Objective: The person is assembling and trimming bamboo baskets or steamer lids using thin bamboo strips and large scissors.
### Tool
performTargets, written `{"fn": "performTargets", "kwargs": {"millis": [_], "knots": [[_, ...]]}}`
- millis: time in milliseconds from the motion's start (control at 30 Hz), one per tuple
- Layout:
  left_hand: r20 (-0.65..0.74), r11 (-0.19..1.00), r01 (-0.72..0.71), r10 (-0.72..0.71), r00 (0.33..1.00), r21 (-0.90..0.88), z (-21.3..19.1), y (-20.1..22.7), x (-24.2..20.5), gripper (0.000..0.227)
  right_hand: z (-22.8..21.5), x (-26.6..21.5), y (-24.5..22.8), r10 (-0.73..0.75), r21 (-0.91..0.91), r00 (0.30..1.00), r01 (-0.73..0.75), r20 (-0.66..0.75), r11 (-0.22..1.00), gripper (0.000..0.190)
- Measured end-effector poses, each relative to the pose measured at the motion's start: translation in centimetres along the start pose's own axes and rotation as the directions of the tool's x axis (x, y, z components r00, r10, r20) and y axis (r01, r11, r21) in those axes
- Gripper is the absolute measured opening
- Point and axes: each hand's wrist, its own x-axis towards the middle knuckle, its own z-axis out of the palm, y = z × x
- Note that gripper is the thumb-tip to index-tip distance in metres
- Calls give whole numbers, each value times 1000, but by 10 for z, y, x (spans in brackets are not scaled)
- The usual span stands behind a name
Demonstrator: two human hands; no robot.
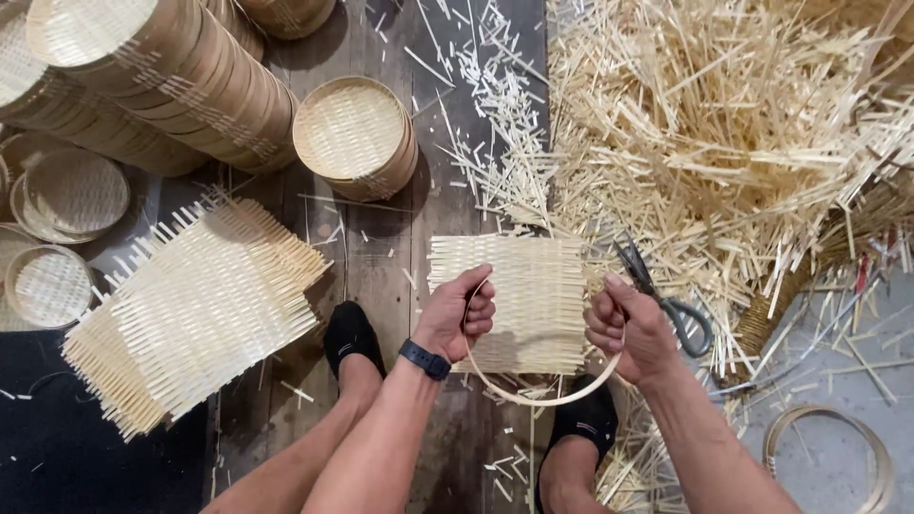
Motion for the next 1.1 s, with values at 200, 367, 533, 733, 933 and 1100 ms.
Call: {"fn": "performTargets", "kwargs": {"millis": [200, 367, 533, 733, 933, 1100], "knots": [[-110, 1000, -16, 19, 994, 27, -6, 9, -13, 34, 22, 1, -13, 58, -304, 987, -101, -147, 947, 39], [-158, 992, -128, 126, 979, -2, 15, 22, -43, 24, 69, -20, -52, 8, -876, 964, -245, -265, 415, 24], [-96, 931, -328, 346, 933, 158, -6, 10, -35, 24, 85, -15, -46, -87, -885, 896, -410, -436, 219, 25], [-113, 464, -285, 660, 742, 839, -60, 3, 9, 31, 22, 40, 12, -214, -865, 847, -432, -486, 256, 29], [-21, 35, -5, 703, 711, 999, -77, -9, 18, 19, -24, 56, 70, -602, -985, 783, -168, -159, 41, 30], [-130, 205, -50, 773, 620, 978, -91, -20, 25, 23, -5, 46, 59, -600, -990, 792, -140, -109, -5, 28]]}}
